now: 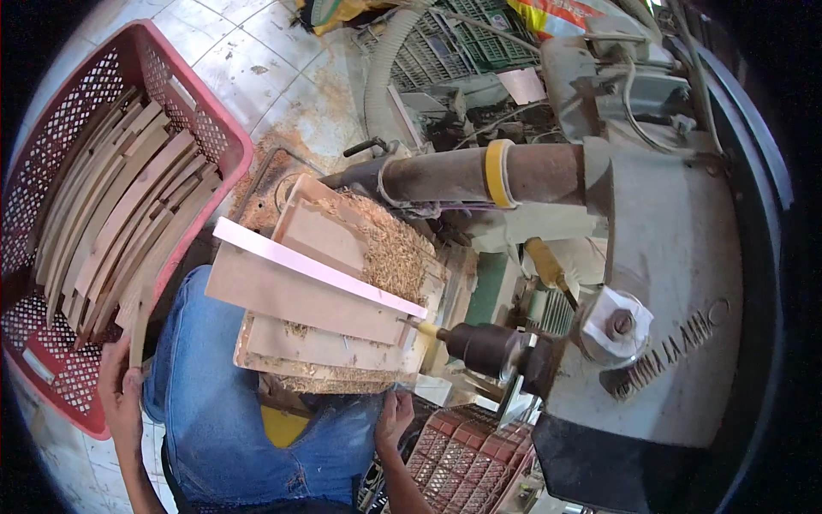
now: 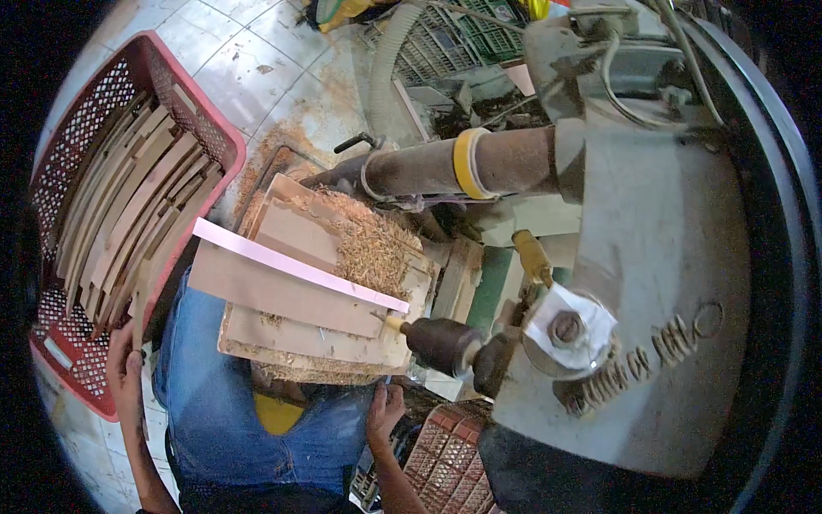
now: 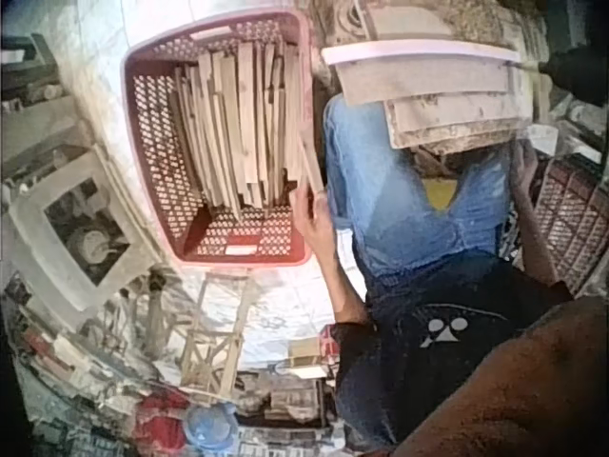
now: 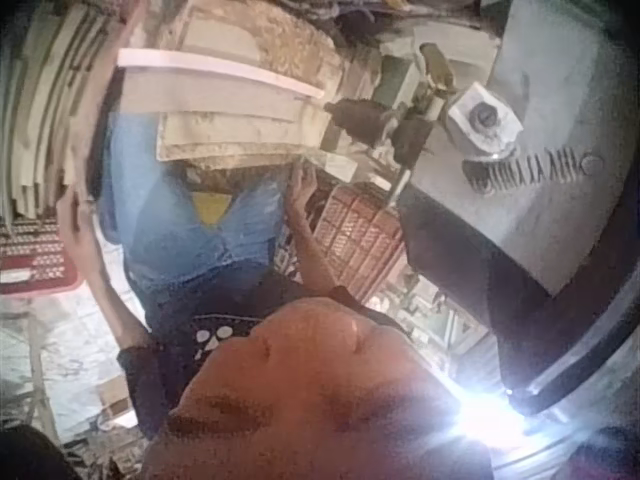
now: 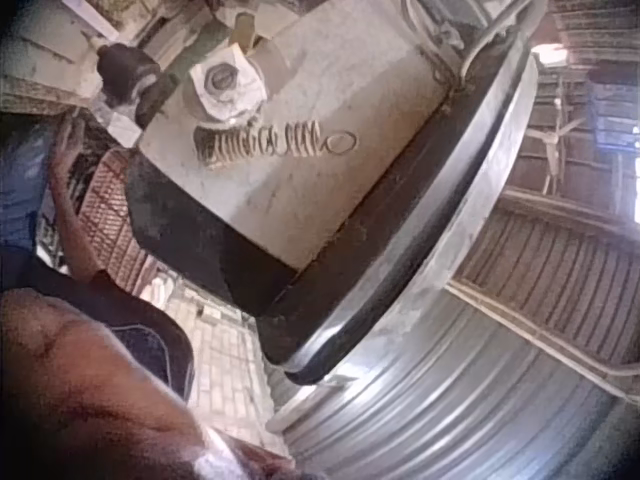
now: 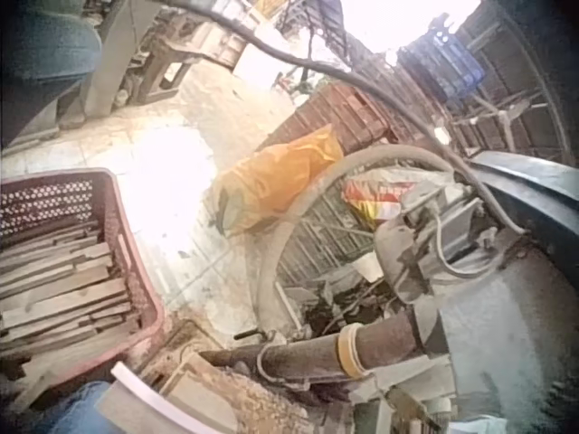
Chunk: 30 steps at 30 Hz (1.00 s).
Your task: Operator uses a bench drill to bore holes into multiple small wooden slats.
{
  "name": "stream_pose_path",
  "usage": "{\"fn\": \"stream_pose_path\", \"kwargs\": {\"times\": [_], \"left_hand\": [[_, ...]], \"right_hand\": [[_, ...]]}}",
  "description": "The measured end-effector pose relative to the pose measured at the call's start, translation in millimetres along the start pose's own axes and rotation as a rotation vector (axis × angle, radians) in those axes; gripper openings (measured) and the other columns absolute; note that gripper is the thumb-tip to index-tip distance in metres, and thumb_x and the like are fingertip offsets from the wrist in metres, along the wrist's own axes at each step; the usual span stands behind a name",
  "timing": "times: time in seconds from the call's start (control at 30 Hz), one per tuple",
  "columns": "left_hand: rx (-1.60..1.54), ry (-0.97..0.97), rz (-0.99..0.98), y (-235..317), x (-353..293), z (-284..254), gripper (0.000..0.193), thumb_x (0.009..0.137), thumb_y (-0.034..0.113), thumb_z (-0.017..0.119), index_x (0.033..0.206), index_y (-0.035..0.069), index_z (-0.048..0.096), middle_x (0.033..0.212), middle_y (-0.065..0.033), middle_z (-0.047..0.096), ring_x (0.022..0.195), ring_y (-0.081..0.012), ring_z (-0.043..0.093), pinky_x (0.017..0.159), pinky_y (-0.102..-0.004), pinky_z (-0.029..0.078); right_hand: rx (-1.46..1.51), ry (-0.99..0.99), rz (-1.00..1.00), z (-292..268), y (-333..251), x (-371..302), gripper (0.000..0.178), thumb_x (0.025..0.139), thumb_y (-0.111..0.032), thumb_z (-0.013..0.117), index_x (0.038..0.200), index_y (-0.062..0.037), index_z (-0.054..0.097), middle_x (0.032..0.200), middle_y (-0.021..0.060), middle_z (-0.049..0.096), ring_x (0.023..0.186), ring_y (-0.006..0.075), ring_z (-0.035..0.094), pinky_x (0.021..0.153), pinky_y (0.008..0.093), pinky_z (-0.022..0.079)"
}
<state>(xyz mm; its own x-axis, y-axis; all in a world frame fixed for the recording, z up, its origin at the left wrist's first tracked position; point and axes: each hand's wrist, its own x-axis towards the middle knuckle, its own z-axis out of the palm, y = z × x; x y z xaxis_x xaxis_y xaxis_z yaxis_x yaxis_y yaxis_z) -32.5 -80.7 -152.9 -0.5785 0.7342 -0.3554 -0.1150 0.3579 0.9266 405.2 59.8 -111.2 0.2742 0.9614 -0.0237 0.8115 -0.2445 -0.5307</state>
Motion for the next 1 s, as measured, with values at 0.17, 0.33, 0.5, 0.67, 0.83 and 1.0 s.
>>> {"fn": "stream_pose_path", "kwargs": {"times": [0.17, 0.33, 0.5, 0.67, 0.83, 1.0], "left_hand": [[0.323, -0.031, 0.435, 77.8, 19.3, -4.4, 0.055, 0.094, 0.037, 0.065, 0.13, -0.005, 0.062, 0.11, -0.0192, 0.059, 0.101, -0.0298, 0.058, 0.093, -0.0371, 0.045], [0.683, -0.164, 0.844, 149.0, 29.3, 29.1, 0.049, 0.079, 0.016, 0.077, 0.125, 0.007, 0.067, 0.115, -0.0134, 0.06, 0.105, -0.0327, 0.058, 0.09, -0.0445, 0.047], [0.876, -0.24, 1.071, 168.5, 57.7, 79.5, 0.049, 0.081, 0.016, 0.073, 0.129, 0.012, 0.063, 0.123, -0.0139, 0.058, 0.115, -0.0327, 0.055, 0.102, -0.0463, 0.041], [0.949, -0.2, 1.122, 166.7, 73.8, 120.6, 0.042, 0.077, 0.017, 0.075, 0.118, 0.014, 0.067, 0.122, -0.0073, 0.057, 0.121, -0.0266, 0.052, 0.106, -0.0464, 0.038], [0.92, -0.229, 1.133, 177.1, 73.0, 138.2, 0.041, 0.079, 0.017, 0.075, 0.119, 0.016, 0.07, 0.132, -0.011, 0.055, 0.129, -0.03, 0.047, 0.111, -0.0504, 0.033], [0.83, -0.24, 1.217, 164.1, 78.4, 173.2, 0.042, 0.075, 0.015, 0.075, 0.116, 0.017, 0.072, 0.137, -0.0125, 0.053, 0.131, -0.0333, 0.046, 0.11, -0.0494, 0.036]], "right_hand": [[0.119, 0.031, -0.055, 2.1, -5.6, 0.3, 0.037, 0.097, -0.032, 0.063, 0.08, -0.0004, 0.054, 0.071, 0.0017, 0.047, 0.068, 0.0124, 0.041, 0.062, 0.0343, 0.037], [0.201, 0.0, -0.116, -1.5, -0.9, -0.2, 0.043, 0.1, -0.037, 0.062, 0.075, -0.0043, 0.05, 0.068, -0.0018, 0.039, 0.065, 0.0105, 0.033, 0.06, 0.0341, 0.031], [0.265, 0.011, -0.099, -12.1, -1.3, -9.5, 0.036, 0.095, -0.029, 0.064, 0.079, 0.0028, 0.059, 0.066, 0.0027, 0.05, 0.064, 0.0123, 0.045, 0.057, 0.0336, 0.038], [0.34, 0.075, -0.108, -5.2, 13.5, -4.9, 0.039, 0.095, -0.032, 0.066, 0.079, 0.002, 0.056, 0.066, 0.0006, 0.046, 0.063, 0.0116, 0.041, 0.055, 0.0336, 0.035], [0.418, 0.059, 0.026, -7.9, 3.2, -7.2, 0.033, 0.093, -0.025, 0.067, 0.077, 0.0008, 0.053, 0.067, 0.0015, 0.046, 0.066, 0.0126, 0.041, 0.059, 0.0326, 0.037], [0.418, 0.119, -0.079, -8.7, -4.3, -8.2, 0.031, 0.093, -0.019, 0.066, 0.074, 0.0007, 0.05, 0.067, 0.0054, 0.046, 0.066, 0.0155, 0.041, 0.062, 0.0346, 0.038]]}}
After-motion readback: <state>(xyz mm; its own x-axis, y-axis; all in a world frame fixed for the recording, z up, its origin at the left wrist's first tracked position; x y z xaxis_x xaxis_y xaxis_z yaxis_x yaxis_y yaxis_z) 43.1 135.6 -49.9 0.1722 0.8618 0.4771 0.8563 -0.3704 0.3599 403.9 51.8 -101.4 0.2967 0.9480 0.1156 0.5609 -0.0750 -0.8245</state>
